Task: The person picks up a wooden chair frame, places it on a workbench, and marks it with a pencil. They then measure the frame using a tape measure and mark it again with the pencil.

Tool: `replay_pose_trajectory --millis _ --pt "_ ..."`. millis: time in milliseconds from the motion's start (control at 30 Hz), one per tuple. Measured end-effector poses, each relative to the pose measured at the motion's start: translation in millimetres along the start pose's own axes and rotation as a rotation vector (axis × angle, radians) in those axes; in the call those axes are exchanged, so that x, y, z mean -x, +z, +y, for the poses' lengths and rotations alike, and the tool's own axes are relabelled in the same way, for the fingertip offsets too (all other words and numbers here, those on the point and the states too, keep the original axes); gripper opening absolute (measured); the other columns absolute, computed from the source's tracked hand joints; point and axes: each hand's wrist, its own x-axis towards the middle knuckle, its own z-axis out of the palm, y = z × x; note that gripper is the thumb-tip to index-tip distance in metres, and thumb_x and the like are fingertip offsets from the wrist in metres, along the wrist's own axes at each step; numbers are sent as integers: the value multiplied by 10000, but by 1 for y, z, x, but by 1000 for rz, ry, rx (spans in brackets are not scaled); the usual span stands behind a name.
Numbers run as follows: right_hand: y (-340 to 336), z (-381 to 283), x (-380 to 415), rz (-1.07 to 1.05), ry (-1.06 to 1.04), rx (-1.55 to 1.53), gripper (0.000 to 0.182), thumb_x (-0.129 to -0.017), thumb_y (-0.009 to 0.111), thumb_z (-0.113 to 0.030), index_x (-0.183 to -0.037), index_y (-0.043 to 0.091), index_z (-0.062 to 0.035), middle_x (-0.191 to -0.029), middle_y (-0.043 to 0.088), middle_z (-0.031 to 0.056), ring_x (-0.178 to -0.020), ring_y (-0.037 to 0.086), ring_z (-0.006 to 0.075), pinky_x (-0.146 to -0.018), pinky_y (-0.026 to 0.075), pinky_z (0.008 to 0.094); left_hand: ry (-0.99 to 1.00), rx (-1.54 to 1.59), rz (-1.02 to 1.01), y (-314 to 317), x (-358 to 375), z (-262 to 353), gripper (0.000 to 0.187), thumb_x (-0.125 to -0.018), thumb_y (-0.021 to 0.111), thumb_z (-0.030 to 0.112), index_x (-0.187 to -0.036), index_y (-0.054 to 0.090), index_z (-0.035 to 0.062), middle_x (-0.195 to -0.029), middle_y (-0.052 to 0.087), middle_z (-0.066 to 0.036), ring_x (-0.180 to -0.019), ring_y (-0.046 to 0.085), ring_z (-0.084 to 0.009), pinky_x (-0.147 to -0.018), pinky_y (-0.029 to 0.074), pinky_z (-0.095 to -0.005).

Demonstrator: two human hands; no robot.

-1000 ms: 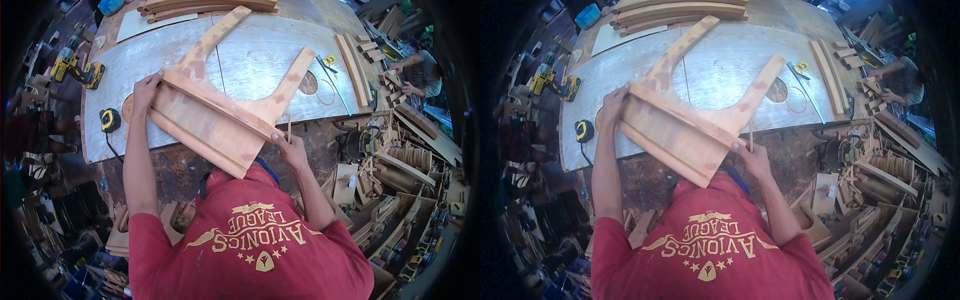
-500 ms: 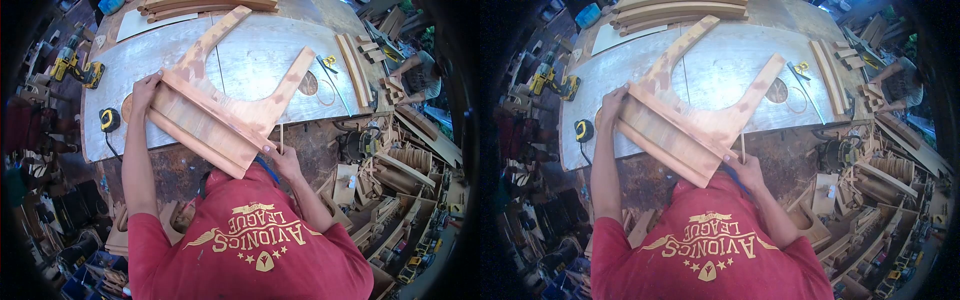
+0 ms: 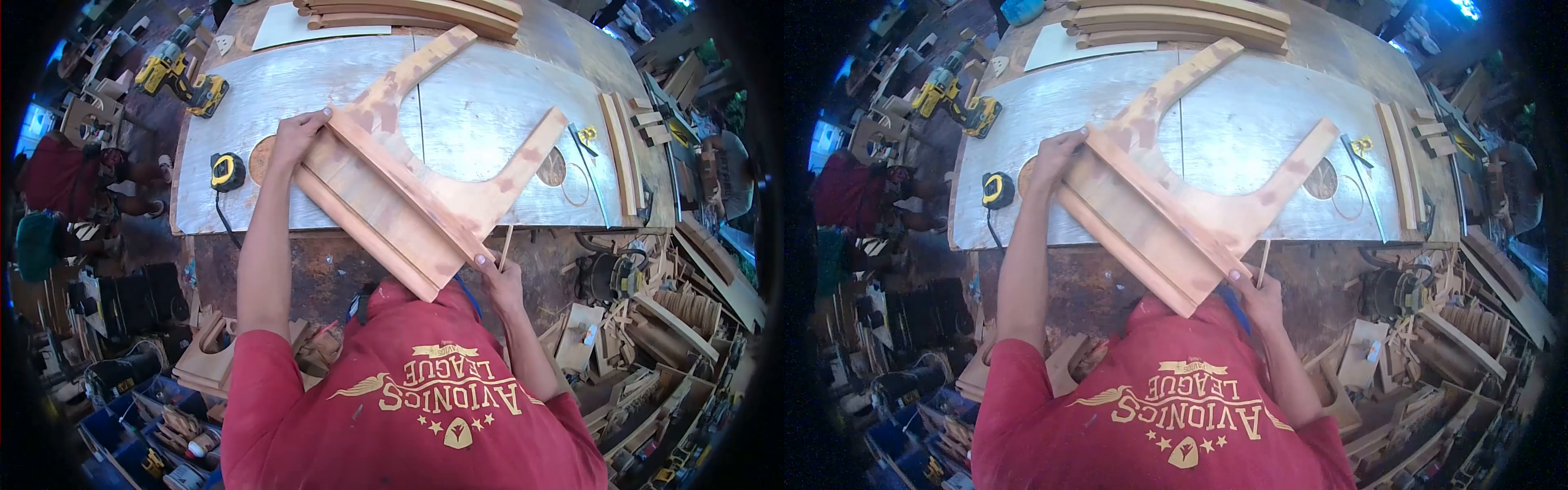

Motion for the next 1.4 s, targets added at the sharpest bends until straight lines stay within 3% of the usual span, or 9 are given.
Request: replay_pose_trajectory --millis 467,667,867,967,1133,1200,1267,1333,1400 --pt "-6 4 -4 -54 27 -45 483 -882 773 -277 -1204 664 66 -903 688 32 -692 566 52 -601 438 218 24 -34 9 -6 4 -4 477 -858 752 407 -1089 752 -10 -892 735 -97 -817 654 -143 -768 533 -295" --pt "-9 11 -6 -15 11 87 508 -874 768 -303 -1223 664 51 -844 650 -17 -629 504 37 -550 378 208 21 -100 34 -15 23 10 466 -879 739 389 -1111 738 -15 -993 752 -136 -930 684 -170 -856 526 -299" --pt "-19 -4 -1 14 -93 -124 566 -855 785 -301 -1273 631 48 -875 630 -37 -621 468 29 -543 346 206 176 -75 -24 -15 29 54 507 -892 730 419 -1165 716 -8 -1066 745 -139 -1012 670 -177 -921 503 -299" --pt "-32 -6 -10 40 -134 -126 626 -842 798 -305 -1312 593 54 -920 636 -29 -645 477 28 -556 352 202 120 -48 -150 -13 25 79 512 -930 692 375 -1242 665 -29 -1224 688 -168 -1178 614 -220 -1041 435 -335" --pt "-30 -1 -19 55 -58 -164 646 -813 820 -314 -1284 592 66 -1018 653 16 -726 534 49 -595 385 196 130 -155 -192 -9 -2 56 468 -923 708 365 -1206 691 -8 -1096 732 -143 -1029 653 -169 -915 501 -308" --pt "-26 3 -21 47 -61 -120 683 -824 807 -353 -1309 569 64 -775 514 -57 -567 420 27 -502 294 205 115 -164 -180 -5 -6 43 444 -921 711 354 -1190 702 1 -1038 747 -134 -961 664 -151 -861 522 -296" --pt "-22 5 -13 64 -31 -92 697 -831 799 -373 -1320 560 63 -655 441 -95 -489 359 14 -457 243 210 62 -154 -180 -2 -1 31 431 -923 709 341 -1189 702 2 -1011 749 -123 -921 659 -133 -837 526 -283" --pt "-16 -3 -12 82 6 -79 689 -834 795 -373 -1317 568 62 -657 434 -97 -493 351 11 -460 231 209 46 -110 -173 2 7 31 425 -923 710 327 -1185 702 -7 -994 748 -111 -891 651 -120 -817 528 -273" --pt "-20 0 -10 46 77 -115 613 -850 780 -281 -1309 574 69 -896 584 -7 -671 476 40 -561 340 207 57 -74 -138 4 8 29 409 -922 713 299 -1175 702 -23 -974 743 -89 -873 637 -104 -802 522 -260"
